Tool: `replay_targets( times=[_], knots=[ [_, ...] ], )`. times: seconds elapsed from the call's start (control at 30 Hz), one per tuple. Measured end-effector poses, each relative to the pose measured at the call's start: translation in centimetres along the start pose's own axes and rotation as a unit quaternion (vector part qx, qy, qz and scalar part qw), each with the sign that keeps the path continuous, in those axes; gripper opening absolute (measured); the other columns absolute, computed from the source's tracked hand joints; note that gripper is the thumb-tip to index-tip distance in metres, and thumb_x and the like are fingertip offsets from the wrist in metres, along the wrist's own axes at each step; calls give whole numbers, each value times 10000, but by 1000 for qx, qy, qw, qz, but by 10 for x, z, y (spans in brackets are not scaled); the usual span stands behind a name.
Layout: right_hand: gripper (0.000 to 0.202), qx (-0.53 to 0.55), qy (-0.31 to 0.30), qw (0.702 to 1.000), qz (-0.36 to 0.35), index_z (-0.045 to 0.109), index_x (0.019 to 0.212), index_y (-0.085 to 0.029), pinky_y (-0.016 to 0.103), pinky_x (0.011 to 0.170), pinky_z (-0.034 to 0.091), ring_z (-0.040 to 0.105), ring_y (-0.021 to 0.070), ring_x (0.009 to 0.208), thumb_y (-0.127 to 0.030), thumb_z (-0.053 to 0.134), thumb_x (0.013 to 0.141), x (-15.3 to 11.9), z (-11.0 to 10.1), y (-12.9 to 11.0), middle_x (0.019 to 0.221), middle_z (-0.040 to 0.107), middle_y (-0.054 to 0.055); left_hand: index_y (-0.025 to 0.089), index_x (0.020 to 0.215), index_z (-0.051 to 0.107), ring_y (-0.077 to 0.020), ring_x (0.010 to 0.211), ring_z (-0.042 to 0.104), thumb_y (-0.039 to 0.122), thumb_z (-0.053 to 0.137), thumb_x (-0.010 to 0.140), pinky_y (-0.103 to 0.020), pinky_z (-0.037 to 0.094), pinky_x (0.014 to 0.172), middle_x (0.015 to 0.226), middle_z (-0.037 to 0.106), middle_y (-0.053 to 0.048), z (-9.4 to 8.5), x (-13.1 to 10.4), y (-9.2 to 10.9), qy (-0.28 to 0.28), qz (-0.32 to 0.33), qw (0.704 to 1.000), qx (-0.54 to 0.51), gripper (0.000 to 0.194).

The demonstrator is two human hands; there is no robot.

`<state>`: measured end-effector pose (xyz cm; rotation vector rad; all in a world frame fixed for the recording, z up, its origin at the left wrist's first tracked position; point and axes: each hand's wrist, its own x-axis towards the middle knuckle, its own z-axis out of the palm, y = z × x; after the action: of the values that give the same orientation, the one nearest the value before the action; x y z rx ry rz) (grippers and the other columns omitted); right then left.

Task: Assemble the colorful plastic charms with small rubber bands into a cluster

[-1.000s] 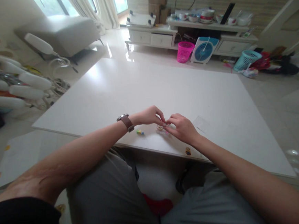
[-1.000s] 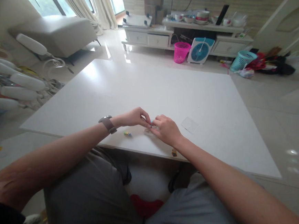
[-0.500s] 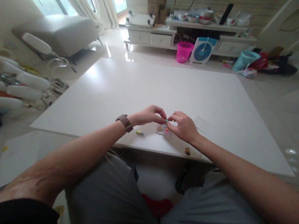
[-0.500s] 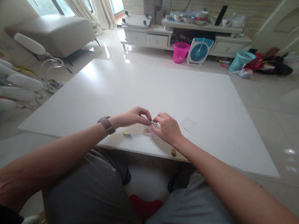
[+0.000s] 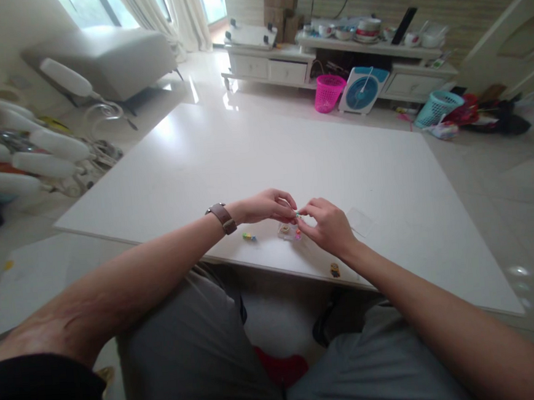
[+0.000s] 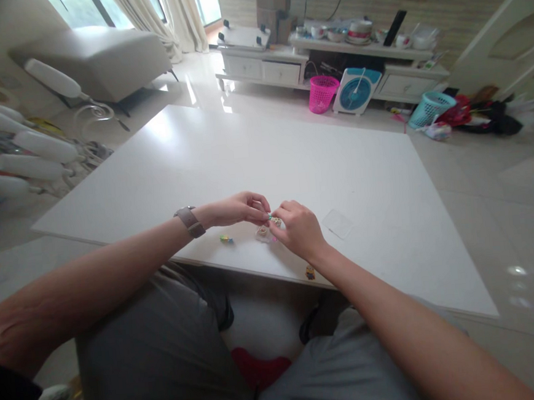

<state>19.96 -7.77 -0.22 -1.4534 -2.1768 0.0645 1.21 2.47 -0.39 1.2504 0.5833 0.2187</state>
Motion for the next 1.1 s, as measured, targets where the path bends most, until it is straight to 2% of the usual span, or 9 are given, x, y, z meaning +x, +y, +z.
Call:
replay_targets(
  times=[0.3, 0.53, 0.73, 0.93, 1.1],
  knots=[
    [143, 42, -15, 999, -9, 713, 849, -174, 279, 704, 392, 542, 161, 752, -244, 601, 904, 0, 1, 2, 779, 588, 36, 104, 871, 669, -120, 774, 692, 225, 845, 673, -265, 550, 792, 809, 725, -53, 1, -1, 1, 7, -1, 1000, 13, 290],
    [201, 51, -26, 998, -24, 689, 726, -168, 269, 673, 366, 521, 142, 693, -218, 597, 898, -1, 2, 4, 720, 563, 25, 111, 864, 696, -118, 757, 689, 220, 850, 654, -262, 550, 787, 799, 732, -49, -2, 0, -1, 10, -14, 1000, 24, 283],
    [228, 63, -25, 998, -17, 665, 672, -165, 260, 646, 358, 516, 130, 666, -201, 603, 889, -1, 2, 5, 708, 569, 22, 112, 772, 695, -112, 718, 675, 235, 849, 650, -246, 549, 739, 745, 723, -40, -1, -2, 1, 16, -2, 998, 53, 231],
    [244, 97, -15, 995, 3, 660, 657, -170, 258, 638, 369, 525, 128, 659, -208, 595, 890, -1, 0, 4, 700, 576, 23, 124, 825, 759, -126, 769, 685, 257, 811, 698, -247, 550, 757, 828, 753, -78, -3, -3, 4, 8, 22, 993, 116, 191],
    [246, 129, 13, 990, 50, 652, 638, -171, 255, 619, 374, 532, 125, 638, -219, 608, 875, 0, -1, 6, 678, 593, 18, 133, 930, 774, -154, 818, 698, 290, 806, 704, -268, 552, 780, 894, 762, -95, -5, -3, 4, 20, 60, 986, 153, 276]
  ],
)
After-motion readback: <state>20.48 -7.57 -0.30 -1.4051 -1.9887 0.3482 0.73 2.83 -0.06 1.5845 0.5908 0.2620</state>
